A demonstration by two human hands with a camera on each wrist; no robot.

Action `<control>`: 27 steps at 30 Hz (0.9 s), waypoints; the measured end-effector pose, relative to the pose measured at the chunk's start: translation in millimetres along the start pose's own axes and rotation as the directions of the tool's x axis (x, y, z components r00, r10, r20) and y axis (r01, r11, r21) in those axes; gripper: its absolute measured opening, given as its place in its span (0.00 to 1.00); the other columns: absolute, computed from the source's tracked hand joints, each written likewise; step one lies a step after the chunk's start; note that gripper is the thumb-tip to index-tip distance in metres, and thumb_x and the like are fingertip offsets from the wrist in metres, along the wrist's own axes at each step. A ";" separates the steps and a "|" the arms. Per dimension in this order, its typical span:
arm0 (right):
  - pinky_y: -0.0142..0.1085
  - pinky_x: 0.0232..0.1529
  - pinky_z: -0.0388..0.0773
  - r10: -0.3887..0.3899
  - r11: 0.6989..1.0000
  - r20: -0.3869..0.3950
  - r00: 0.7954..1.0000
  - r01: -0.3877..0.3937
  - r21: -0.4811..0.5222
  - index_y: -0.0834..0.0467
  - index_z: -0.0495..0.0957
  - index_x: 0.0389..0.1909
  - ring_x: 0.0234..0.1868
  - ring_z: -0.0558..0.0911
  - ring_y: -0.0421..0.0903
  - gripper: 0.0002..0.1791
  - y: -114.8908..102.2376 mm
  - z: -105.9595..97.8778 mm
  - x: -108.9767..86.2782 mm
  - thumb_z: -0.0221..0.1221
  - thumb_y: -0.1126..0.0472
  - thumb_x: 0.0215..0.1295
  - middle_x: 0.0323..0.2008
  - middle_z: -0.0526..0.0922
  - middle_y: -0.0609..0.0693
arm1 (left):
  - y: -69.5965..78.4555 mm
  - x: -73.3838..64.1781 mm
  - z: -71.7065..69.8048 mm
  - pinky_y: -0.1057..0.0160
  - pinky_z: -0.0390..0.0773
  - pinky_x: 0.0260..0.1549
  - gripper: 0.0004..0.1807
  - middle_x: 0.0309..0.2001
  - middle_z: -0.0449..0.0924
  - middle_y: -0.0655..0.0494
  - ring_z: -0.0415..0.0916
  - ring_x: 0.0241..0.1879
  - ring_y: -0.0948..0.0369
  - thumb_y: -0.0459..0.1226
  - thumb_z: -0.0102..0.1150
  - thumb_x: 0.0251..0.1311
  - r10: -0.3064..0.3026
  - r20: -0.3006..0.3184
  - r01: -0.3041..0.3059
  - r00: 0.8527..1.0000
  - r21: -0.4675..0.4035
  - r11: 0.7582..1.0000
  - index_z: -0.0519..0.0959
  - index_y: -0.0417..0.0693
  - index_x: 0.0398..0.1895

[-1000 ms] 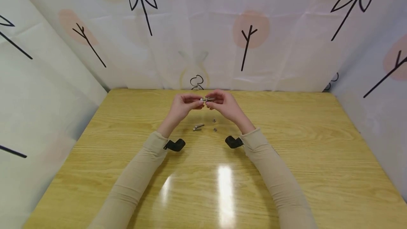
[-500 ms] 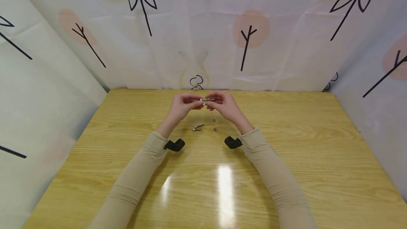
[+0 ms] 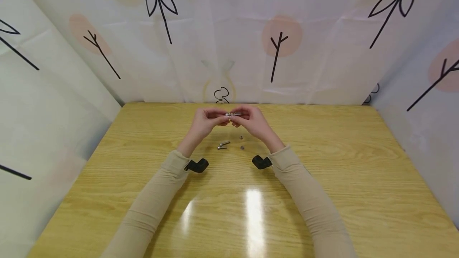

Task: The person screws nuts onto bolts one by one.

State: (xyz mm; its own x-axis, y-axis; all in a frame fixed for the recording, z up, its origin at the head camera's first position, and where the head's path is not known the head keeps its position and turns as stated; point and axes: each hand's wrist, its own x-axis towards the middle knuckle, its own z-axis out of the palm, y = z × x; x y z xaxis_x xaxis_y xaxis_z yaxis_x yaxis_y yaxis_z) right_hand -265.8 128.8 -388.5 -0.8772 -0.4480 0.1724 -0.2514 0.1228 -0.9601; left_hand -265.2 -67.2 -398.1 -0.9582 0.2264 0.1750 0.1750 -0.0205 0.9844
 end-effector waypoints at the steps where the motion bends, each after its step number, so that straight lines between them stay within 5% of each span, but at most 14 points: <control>1: 0.52 0.40 0.82 0.002 1.000 0.001 1.000 -0.002 -0.012 0.70 0.76 0.47 0.37 0.81 0.60 0.14 0.6 0.4 0.3 0.56 0.62 0.70 0.39 0.81 0.64 | -0.1 -0.2 0.0 0.57 0.86 0.37 0.09 0.35 0.85 0.44 0.84 0.33 0.54 0.30 0.66 0.56 0.000 0.002 0.000 1.000 0.002 1.000 0.84 0.34 0.39; 5: 0.53 0.37 0.82 0.027 0.998 0.001 1.000 -0.027 -0.049 0.70 0.77 0.46 0.36 0.79 0.65 0.18 2.4 0.0 0.8 0.52 0.56 0.73 0.35 0.80 0.66 | 0.2 -1.2 -0.1 0.57 0.86 0.37 0.09 0.35 0.85 0.45 0.84 0.33 0.54 0.30 0.66 0.56 -0.007 -0.001 0.007 1.000 0.005 1.000 0.84 0.34 0.39; 11: 0.55 0.46 0.80 0.006 1.000 -0.008 1.000 -0.006 0.013 0.70 0.72 0.55 0.42 0.80 0.61 0.18 -0.6 -3.0 -1.5 0.57 0.64 0.69 0.44 0.79 0.67 | 1.3 -1.6 -0.5 0.50 0.84 0.41 0.09 0.35 0.85 0.44 0.84 0.33 0.54 0.30 0.67 0.56 -0.015 -0.009 0.015 1.000 -0.007 1.000 0.84 0.34 0.39; 19: 0.53 0.38 0.82 0.014 0.997 -0.001 1.000 -0.014 -0.079 0.69 0.79 0.46 0.35 0.80 0.61 0.17 -0.6 0.6 -1.4 0.53 0.57 0.72 0.36 0.80 0.68 | 1.2 -2.5 -2.3 0.57 0.86 0.37 0.08 0.34 0.85 0.45 0.84 0.33 0.54 0.31 0.67 0.56 -0.003 0.001 0.003 1.000 0.033 0.999 0.84 0.35 0.38; 27: 0.56 0.45 0.79 -0.004 1.000 -0.006 1.000 0.004 0.001 0.68 0.76 0.51 0.40 0.81 0.60 0.13 -1.9 2.6 -2.3 0.58 0.66 0.68 0.43 0.80 0.65 | 1.2 -2.0 -2.4 0.56 0.86 0.37 0.09 0.34 0.85 0.45 0.84 0.33 0.54 0.30 0.66 0.56 0.006 0.009 -0.006 1.000 0.011 1.000 0.84 0.34 0.39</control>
State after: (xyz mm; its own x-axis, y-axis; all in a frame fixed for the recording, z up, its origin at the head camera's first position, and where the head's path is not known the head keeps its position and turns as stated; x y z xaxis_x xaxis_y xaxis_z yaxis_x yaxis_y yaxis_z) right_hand -262.3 127.3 -387.6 -0.8786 -0.4433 0.1777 -0.2547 0.1201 -0.9595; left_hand -263.6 -70.0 -397.2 -0.9549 0.2352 0.1811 0.1836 -0.0115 0.9829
